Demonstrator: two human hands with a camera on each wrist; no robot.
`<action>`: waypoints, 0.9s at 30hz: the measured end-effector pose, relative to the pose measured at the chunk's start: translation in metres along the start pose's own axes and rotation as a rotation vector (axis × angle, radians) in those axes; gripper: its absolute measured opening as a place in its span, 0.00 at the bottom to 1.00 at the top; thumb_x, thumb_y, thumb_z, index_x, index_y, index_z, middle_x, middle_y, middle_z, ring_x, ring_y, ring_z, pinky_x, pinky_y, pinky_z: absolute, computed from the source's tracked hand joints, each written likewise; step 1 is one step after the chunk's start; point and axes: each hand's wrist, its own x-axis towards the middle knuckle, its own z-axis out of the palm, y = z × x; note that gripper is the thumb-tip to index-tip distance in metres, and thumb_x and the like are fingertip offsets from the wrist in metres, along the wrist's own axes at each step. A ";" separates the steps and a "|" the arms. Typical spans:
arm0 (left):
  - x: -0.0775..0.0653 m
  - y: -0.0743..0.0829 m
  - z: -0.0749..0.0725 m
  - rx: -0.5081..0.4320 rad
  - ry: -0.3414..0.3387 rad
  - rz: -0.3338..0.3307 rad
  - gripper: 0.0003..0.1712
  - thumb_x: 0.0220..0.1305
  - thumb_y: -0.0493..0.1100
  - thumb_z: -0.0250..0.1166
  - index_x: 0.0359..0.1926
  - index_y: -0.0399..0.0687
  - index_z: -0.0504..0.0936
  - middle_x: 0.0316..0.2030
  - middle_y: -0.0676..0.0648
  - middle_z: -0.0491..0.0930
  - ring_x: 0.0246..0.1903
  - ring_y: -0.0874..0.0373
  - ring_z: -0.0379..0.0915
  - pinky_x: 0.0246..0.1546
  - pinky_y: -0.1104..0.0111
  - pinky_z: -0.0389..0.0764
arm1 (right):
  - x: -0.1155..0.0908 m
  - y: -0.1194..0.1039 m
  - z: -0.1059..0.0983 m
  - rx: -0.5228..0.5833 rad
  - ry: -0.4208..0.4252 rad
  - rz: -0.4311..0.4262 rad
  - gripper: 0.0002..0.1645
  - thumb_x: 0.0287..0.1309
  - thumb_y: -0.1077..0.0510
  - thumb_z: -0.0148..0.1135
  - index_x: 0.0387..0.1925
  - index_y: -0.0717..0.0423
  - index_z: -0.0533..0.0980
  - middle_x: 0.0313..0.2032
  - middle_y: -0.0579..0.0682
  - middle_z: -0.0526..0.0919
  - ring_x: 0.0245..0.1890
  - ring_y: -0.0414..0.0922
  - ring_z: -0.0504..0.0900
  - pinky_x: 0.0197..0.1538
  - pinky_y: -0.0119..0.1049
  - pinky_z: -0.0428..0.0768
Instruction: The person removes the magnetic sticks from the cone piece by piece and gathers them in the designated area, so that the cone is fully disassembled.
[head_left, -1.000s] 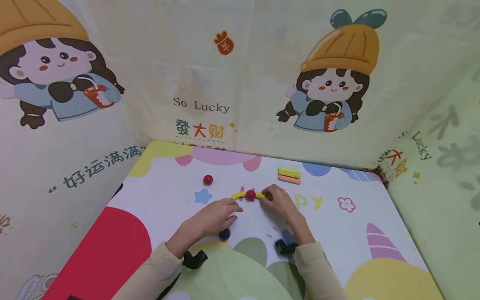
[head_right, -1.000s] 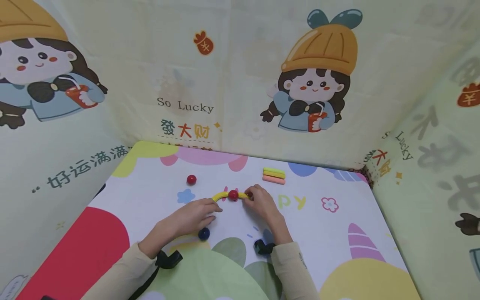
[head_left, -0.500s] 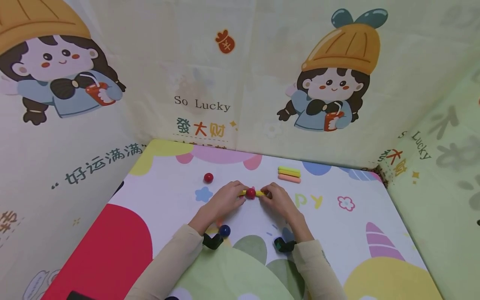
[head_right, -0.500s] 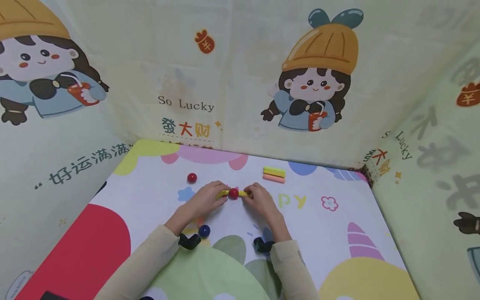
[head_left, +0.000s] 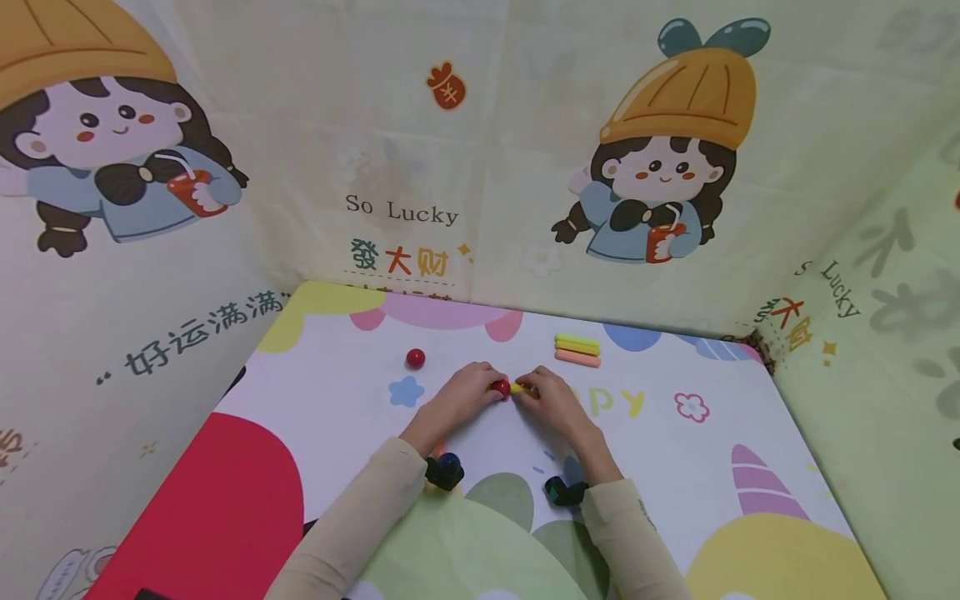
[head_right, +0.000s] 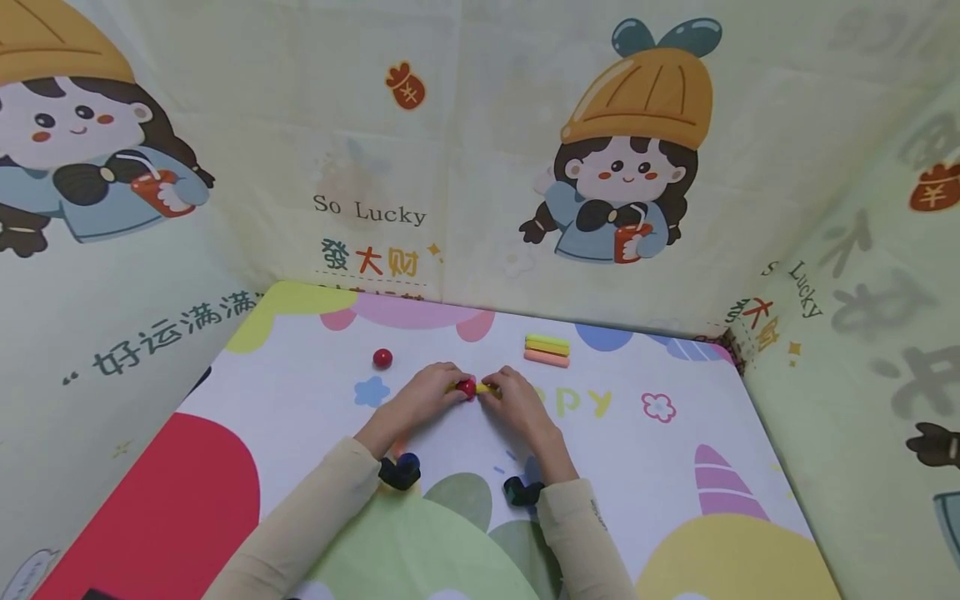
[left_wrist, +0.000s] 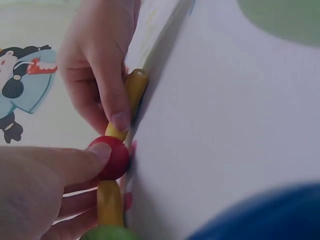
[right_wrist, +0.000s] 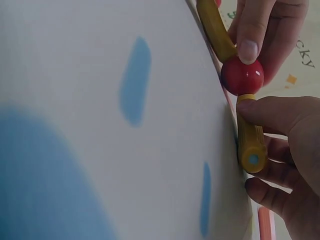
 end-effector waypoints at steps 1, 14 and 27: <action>0.000 0.000 0.001 -0.002 0.003 -0.001 0.22 0.69 0.46 0.65 0.62 0.47 0.80 0.52 0.47 0.82 0.52 0.54 0.77 0.59 0.62 0.79 | 0.000 0.000 0.000 0.000 0.001 0.000 0.17 0.61 0.54 0.69 0.50 0.55 0.84 0.40 0.49 0.81 0.37 0.43 0.76 0.48 0.39 0.81; -0.001 0.002 0.004 -0.021 0.041 -0.028 0.22 0.68 0.45 0.65 0.61 0.47 0.81 0.52 0.46 0.84 0.53 0.53 0.78 0.60 0.62 0.78 | 0.001 0.004 0.003 -0.012 0.012 -0.032 0.15 0.61 0.55 0.69 0.48 0.56 0.84 0.39 0.49 0.81 0.36 0.43 0.76 0.47 0.41 0.80; -0.002 0.005 0.003 -0.005 0.032 -0.070 0.22 0.68 0.44 0.66 0.62 0.48 0.81 0.52 0.46 0.84 0.52 0.53 0.78 0.59 0.63 0.79 | -0.001 0.008 0.002 0.029 0.029 0.007 0.13 0.61 0.55 0.69 0.46 0.56 0.84 0.37 0.48 0.80 0.35 0.42 0.74 0.42 0.34 0.77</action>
